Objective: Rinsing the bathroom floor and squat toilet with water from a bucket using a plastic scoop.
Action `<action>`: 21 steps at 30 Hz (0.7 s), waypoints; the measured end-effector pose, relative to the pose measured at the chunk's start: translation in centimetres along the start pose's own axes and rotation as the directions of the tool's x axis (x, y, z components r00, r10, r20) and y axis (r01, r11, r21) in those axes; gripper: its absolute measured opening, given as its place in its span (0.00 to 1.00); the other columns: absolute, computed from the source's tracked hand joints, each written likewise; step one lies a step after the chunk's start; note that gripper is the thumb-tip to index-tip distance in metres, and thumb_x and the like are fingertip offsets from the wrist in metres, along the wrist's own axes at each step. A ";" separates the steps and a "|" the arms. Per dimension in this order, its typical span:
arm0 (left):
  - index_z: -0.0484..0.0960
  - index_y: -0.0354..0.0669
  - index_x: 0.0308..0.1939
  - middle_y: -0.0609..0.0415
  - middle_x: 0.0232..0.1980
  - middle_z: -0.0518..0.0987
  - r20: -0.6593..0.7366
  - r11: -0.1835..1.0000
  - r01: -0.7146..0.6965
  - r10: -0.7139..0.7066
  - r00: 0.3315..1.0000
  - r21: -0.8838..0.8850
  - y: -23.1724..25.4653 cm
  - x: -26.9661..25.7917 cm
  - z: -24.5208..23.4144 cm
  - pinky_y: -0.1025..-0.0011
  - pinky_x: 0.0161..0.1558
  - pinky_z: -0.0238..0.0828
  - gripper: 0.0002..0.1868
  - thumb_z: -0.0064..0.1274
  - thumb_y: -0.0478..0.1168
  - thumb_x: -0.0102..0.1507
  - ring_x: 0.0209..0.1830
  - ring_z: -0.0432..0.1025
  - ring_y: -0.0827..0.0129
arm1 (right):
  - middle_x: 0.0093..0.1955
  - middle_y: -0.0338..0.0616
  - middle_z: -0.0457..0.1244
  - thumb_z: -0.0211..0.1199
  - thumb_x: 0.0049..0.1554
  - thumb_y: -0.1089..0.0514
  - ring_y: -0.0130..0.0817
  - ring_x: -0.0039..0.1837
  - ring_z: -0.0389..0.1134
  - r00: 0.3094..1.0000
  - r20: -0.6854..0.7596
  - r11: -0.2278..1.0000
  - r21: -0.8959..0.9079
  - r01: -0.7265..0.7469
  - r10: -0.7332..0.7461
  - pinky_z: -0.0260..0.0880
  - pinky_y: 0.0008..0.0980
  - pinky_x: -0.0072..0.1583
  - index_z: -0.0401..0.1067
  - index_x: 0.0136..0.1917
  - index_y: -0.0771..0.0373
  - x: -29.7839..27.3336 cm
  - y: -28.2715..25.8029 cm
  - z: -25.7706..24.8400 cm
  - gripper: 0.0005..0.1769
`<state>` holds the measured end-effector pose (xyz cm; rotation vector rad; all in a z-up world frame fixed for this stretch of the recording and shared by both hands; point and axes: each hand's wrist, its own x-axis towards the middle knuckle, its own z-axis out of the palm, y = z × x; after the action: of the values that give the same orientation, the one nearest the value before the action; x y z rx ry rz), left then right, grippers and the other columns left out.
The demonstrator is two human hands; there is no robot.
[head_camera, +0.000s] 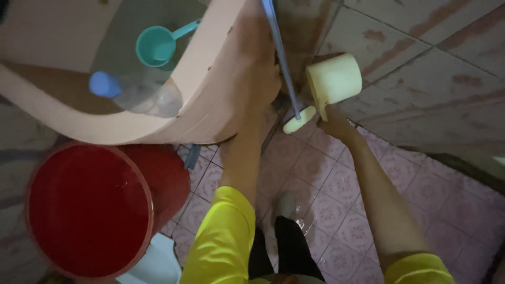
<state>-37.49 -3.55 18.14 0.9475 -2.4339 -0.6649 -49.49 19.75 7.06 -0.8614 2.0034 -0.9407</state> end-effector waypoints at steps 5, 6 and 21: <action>0.69 0.37 0.66 0.39 0.59 0.75 -0.010 1.000 -0.007 0.007 1.000 0.018 1.7 -2.4 -2.9 0.51 0.61 0.65 0.20 0.42 0.44 0.74 0.57 0.71 0.47 | 0.52 0.56 0.65 0.63 0.49 0.64 0.49 0.51 0.69 0.996 0.071 0.997 -0.055 -0.052 0.056 0.70 0.46 0.50 0.62 0.63 0.67 -2.0 -4.9 -1.0 0.28; 0.69 0.37 0.67 0.39 0.60 0.75 -0.011 1.000 -0.009 0.009 1.000 0.023 1.9 -2.9 -3.4 0.51 0.62 0.65 0.20 0.42 0.44 0.74 0.58 0.70 0.47 | 0.52 0.54 0.65 0.62 0.49 0.66 0.45 0.51 0.68 0.991 0.098 0.994 -0.074 -0.085 0.092 0.71 0.44 0.50 0.61 0.64 0.67 -2.6 -5.8 -1.1 0.29; 0.65 0.40 0.73 0.42 0.75 0.68 -0.110 0.975 -0.052 0.077 0.991 0.214 -0.7 -19.5 -11.4 0.41 0.68 0.57 0.28 0.41 0.48 0.71 0.74 0.62 0.50 | 0.42 0.45 0.65 0.57 0.52 0.65 0.32 0.42 0.66 0.971 0.238 1.000 0.022 0.005 -0.010 0.67 0.33 0.42 0.64 0.62 0.70 -12.5 -15.5 2.5 0.23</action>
<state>-17.81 6.71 22.29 0.9539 -2.4521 -0.3222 -37.38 21.18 22.96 -0.9248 1.7825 -0.8199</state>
